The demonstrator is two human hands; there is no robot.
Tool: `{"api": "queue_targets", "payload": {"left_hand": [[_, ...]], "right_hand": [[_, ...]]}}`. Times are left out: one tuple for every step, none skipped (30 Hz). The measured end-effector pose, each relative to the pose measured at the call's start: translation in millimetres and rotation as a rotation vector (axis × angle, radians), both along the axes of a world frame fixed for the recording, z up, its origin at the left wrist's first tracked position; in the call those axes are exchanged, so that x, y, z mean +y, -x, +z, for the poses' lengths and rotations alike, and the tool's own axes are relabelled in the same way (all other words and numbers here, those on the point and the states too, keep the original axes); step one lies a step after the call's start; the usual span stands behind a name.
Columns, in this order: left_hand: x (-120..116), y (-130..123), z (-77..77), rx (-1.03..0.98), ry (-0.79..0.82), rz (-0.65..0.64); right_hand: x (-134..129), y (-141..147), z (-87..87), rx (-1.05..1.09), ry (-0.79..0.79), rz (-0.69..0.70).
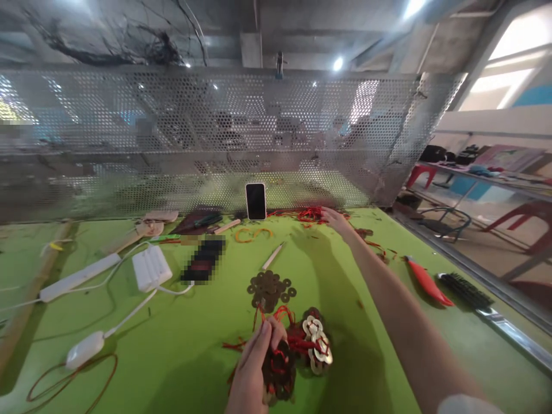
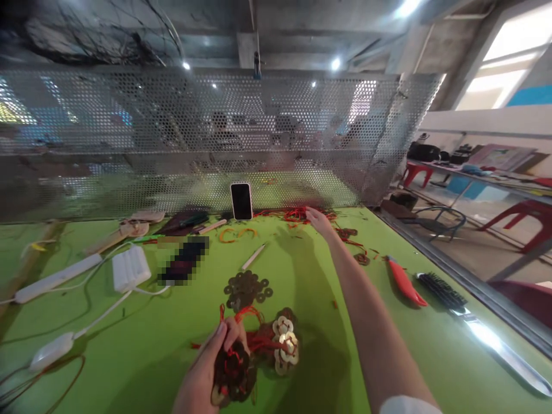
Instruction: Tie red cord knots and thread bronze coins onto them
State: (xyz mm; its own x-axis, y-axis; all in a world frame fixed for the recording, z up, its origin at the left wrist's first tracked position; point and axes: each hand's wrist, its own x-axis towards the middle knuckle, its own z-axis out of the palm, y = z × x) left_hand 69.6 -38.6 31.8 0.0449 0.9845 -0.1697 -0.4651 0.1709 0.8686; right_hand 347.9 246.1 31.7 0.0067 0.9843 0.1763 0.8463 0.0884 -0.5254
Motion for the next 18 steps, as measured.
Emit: {"api": "queue_targets", "payload": {"left_hand": [[1.3, 0.8, 0.3, 0.001, 0.001, 0.000], [2.2, 1.4, 0.6, 0.002, 0.002, 0.000], [2.8, 1.7, 0.8, 0.002, 0.004, 0.001], [3.1, 1.8, 1.0, 0.002, 0.010, 0.004], [3.1, 1.7, 1.1, 0.001, 0.018, 0.009], [3.0, 1.5, 1.2, -0.003, 0.028, 0.017], [2.7, 1.2, 1.4, -0.010, 0.037, 0.025], [2.6, 0.9, 1.8, -0.020, 0.046, 0.031], [2.5, 0.7, 2.3, -0.032, 0.051, 0.030], [2.7, 0.6, 2.8, -0.045, 0.050, 0.029], [3.1, 0.5, 3.4, -0.056, 0.046, 0.025], [3.7, 0.5, 3.9, -0.064, 0.040, 0.017], [4.3, 0.5, 4.2, -0.071, 0.035, 0.005], [4.9, 0.5, 4.4, -0.076, 0.034, -0.011], [5.4, 0.5, 4.4, -0.081, 0.035, -0.025], [5.6, 0.5, 4.5, -0.087, 0.039, -0.034], [5.6, 0.4, 4.6, -0.092, 0.041, -0.040], [5.3, 0.2, 4.9, -0.095, 0.041, -0.040]], "right_hand": [[2.2, -9.5, -0.9, 0.002, -0.018, -0.013], [2.3, -21.2, -2.3, 0.002, -0.029, -0.029], [0.7, -34.3, -4.1, -0.012, -0.037, -0.049], [-2.3, -47.9, -6.3, -0.032, -0.042, -0.069], [-6.2, -61.0, -8.8, -0.055, -0.043, -0.084], [-10.5, -72.9, -11.6, -0.079, -0.035, -0.087], [-14.8, -83.0, -14.4, -0.102, -0.017, -0.075], [-18.7, -91.2, -17.2, -0.122, 0.008, -0.054], [-22.0, -97.4, -20.0, -0.140, 0.035, -0.027], [-24.6, -101.9, -22.6, -0.154, 0.060, -0.003], [-26.7, -105.1, -24.9, -0.166, 0.078, 0.014], [-28.2, -107.4, -26.8, -0.176, 0.088, 0.021], [-29.7, -109.1, -28.4, -0.183, 0.090, 0.020], [-31.3, -110.5, -29.5, -0.189, 0.087, 0.014], [-33.2, -111.6, -30.3, -0.193, 0.082, 0.005], [-35.7, -112.4, -30.5, -0.194, 0.074, -0.007], [-38.8, -112.9, -30.1, -0.194, 0.063, -0.019], [-42.5, -112.9, -28.9, -0.190, 0.051, -0.031]]}}
